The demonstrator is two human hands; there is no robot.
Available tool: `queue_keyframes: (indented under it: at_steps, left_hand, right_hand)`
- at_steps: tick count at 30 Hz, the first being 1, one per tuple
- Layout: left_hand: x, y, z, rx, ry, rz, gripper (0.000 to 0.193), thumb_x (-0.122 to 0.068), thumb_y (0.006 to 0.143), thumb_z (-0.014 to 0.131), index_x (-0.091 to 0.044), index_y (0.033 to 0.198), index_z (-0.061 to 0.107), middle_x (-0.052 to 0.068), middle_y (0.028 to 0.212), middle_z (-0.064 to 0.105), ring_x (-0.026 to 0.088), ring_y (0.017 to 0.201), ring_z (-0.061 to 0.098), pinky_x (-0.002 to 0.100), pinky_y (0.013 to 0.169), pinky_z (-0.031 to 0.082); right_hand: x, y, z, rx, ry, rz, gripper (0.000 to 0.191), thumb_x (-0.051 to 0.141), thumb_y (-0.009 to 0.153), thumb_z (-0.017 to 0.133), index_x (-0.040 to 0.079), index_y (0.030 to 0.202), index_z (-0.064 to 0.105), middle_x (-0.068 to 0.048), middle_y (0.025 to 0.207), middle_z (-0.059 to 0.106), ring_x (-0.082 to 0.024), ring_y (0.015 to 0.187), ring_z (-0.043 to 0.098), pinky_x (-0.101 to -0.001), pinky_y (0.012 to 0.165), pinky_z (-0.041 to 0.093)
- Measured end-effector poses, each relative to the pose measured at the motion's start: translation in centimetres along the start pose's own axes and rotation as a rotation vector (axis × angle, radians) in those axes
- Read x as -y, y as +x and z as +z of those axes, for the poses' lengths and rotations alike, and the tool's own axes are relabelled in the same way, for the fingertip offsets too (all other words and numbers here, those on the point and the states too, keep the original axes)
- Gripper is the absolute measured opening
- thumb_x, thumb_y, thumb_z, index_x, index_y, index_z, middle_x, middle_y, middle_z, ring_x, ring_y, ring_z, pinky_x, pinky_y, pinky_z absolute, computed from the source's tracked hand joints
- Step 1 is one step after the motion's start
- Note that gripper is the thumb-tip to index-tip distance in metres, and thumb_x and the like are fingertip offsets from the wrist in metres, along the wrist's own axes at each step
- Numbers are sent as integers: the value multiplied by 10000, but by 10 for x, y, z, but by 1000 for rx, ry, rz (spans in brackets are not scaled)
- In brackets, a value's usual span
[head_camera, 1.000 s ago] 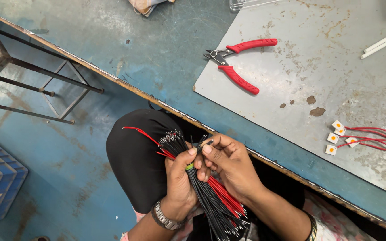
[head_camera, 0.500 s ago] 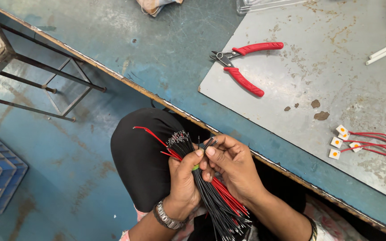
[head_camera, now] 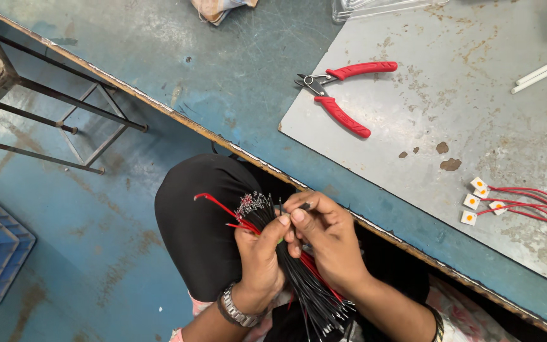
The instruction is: The person solders black and red wires to small square LED modules on a workbench. They use a soldering iron and solder wire to attach each wire to the LED pads, then set the completed units aside. The person also strips the ends of a bundle of wires with pliers.
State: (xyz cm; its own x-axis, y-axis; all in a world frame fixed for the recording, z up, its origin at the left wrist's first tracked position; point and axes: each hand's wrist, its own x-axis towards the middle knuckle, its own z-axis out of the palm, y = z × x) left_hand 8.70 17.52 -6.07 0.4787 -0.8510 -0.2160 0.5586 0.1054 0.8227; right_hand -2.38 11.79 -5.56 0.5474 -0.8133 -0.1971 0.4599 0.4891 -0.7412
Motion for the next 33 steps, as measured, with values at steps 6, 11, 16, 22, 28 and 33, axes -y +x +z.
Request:
queue_keyframes:
  at_steps: [6, 11, 16, 22, 28, 33]
  left_hand:
    - [-8, -18, 9, 258, -19, 36, 121, 27, 918, 652, -13, 918, 538, 117, 705, 642, 159, 515, 620, 292, 449, 520]
    - [-27, -20, 4, 357, 160, 26, 148, 80, 911, 687, 20, 906, 551, 143, 727, 664, 156, 533, 648, 294, 450, 542]
    - [-150, 15, 12, 355, 969, 709, 254, -140, 836, 818, -70, 1007, 644, 44, 845, 720, 145, 689, 725, 279, 624, 594]
    - [-211, 147, 125, 177, 2122, 841, 361, -346, 962, 753, -25, 1102, 666, 233, 1035, 686, 396, 963, 644, 478, 850, 509]
    - [-112, 60, 107, 843, 1472, 71, 310, -391, 861, 679, -95, 926, 747, 128, 623, 708, 239, 596, 719, 357, 624, 562]
    - [-46, 10, 98, 1054, 545, -495, 354, -309, 1052, 577, 8, 1114, 722, 68, 811, 716, 102, 737, 635, 255, 682, 493]
  right_hand:
    - [46, -18, -29, -385, -380, -480, 116, 152, 1067, 598, 59, 1000, 616, -64, 932, 728, -81, 659, 611, -237, 603, 523]
    - [130, -62, -117, -89, 199, -986, 51, 109, 1080, 646, 69, 1101, 621, -90, 964, 720, -136, 851, 676, -294, 817, 559]
    - [129, -102, -140, -181, 0, -964, 70, 96, 1048, 692, 38, 1067, 657, -127, 953, 727, -185, 874, 698, -335, 850, 563]
    - [81, -68, -88, -122, -224, -581, 91, 86, 997, 734, 2, 1014, 705, -171, 977, 737, -225, 925, 710, -366, 896, 561]
    - [75, -64, -86, -40, -182, -425, 103, 109, 919, 769, 23, 966, 738, -165, 1310, 676, -189, 1082, 614, -341, 978, 489]
    - [64, -43, -99, 301, 70, -332, 164, 227, 933, 821, 78, 961, 758, -135, 1382, 647, -259, 1276, 576, -433, 1140, 448]
